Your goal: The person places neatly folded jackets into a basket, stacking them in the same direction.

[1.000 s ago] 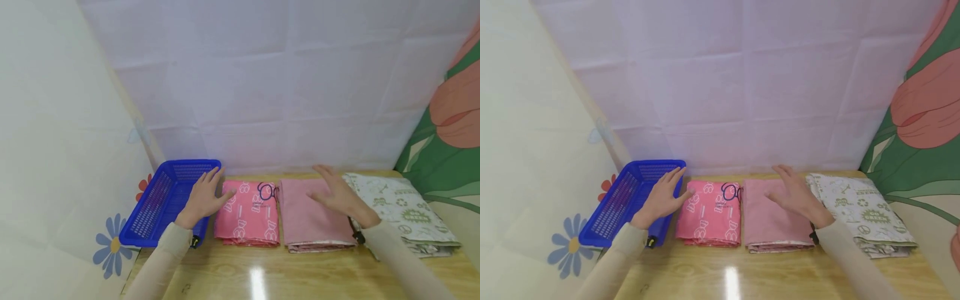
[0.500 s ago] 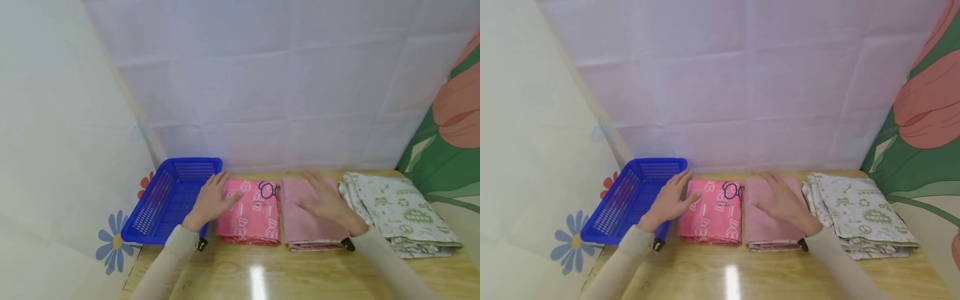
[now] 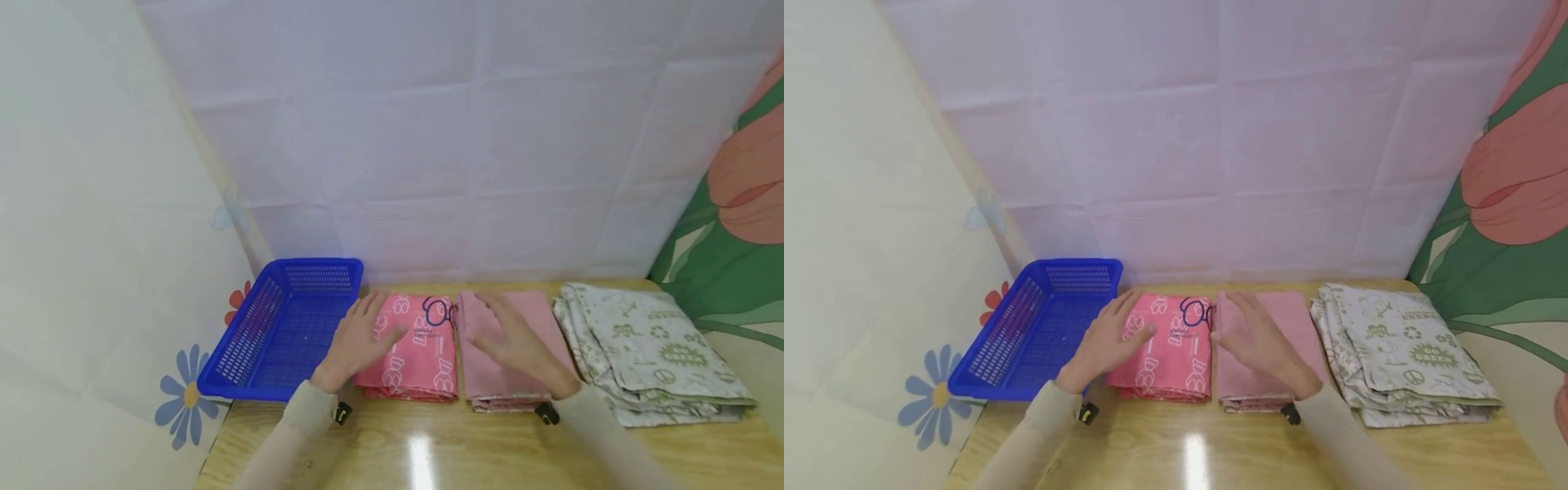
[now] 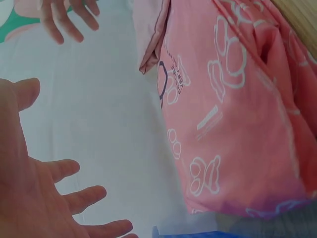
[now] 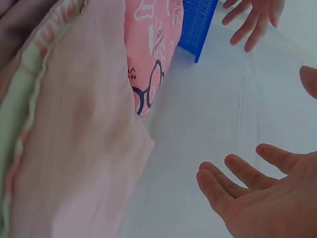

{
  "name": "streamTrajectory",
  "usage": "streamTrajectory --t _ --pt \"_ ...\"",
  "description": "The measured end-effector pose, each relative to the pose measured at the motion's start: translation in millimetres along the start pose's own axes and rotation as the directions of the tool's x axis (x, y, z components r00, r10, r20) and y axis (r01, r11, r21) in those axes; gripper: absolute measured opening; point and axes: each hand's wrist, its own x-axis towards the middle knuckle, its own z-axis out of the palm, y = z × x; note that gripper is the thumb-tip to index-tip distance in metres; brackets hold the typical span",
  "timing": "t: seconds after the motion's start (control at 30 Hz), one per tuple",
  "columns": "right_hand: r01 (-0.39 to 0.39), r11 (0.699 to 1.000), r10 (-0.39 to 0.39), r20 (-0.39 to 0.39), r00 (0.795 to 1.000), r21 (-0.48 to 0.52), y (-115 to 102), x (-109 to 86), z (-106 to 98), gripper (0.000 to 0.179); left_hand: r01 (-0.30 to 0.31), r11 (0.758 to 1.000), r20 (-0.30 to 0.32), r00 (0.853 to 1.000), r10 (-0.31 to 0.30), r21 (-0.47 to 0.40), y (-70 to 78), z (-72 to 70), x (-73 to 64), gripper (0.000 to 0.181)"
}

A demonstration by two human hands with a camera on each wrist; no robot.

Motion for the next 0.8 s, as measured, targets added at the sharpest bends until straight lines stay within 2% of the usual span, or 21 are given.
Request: streamTrajectory --t 0.23,0.4,0.67,0.8 --pt "-0.005 0.993 0.007 -0.016 1.0 0.119 -0.1 -0.8 18.1 0.072 0.025 0.998 -0.058 0.998 -0.029 -0.066 4.4 17.0 -2.5 0.08" --pt "-0.03 0.984 0.031 -0.002 1.0 0.175 -2.9 0.4 32.6 0.072 0.064 0.991 -0.069 0.995 -0.073 -0.113 4.3 27.7 -2.8 0.083" --pt "-0.081 0.978 0.067 0.081 0.994 0.192 -13.0 3.1 50.6 0.069 0.114 0.984 -0.085 0.988 -0.126 -0.137 -4.2 44.6 -8.4 0.082" --pt "-0.051 0.987 0.039 0.085 0.996 0.154 -15.4 6.3 59.8 0.069 0.126 0.98 -0.101 0.985 -0.143 -0.153 -10.8 53.5 -10.7 0.08"
